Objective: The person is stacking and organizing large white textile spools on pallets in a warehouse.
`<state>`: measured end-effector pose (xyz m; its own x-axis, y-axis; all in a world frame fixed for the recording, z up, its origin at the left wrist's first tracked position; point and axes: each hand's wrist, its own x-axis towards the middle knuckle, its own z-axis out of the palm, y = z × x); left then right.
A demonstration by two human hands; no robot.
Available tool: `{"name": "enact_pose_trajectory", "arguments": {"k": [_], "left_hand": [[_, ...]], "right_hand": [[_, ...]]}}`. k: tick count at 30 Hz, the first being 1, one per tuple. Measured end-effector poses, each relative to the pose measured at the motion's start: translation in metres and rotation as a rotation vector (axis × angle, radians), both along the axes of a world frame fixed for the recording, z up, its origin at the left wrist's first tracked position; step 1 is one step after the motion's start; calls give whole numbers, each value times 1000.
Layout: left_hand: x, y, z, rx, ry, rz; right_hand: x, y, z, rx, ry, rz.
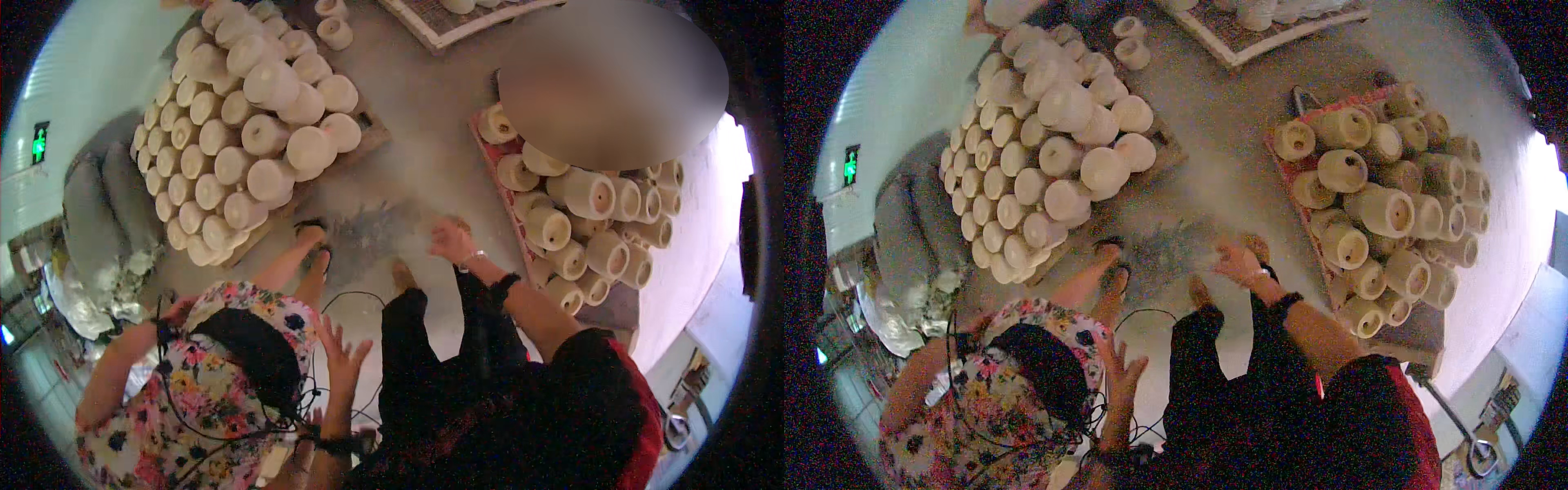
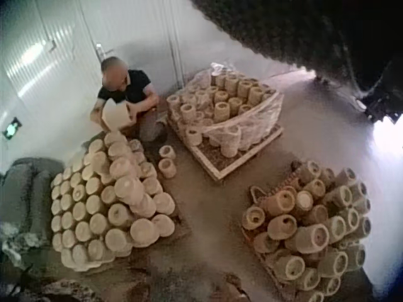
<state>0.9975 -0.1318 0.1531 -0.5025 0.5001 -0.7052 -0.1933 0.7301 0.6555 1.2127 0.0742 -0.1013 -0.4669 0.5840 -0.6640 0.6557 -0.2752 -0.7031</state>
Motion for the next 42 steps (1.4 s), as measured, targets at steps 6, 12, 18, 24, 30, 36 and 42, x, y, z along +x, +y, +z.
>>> {"name": "enact_pose_trajectory", "arguments": {"k": [6,12,18,24,30,36,42], "left_hand": [[-90,119,-123,198,580,-292],[-163,242,-208,-53,934,-643],[-220,298,-287,-217,1093,-820],[-234,256,-305,238,1019,-825],[-219,190,-305,193,616,-1093],[-214,187,-375,14,506,-1285],[-205,206,-425,78,584,-1453]], "right_hand": [[-63,88,-6,58,205,60],[-99,158,-14,236,-31,423],[-224,219,-118,738,244,540],[-275,218,-208,874,166,389],[-276,217,-227,829,365,304],[-211,233,-232,946,429,236],[-206,238,-228,1017,349,143]]}}
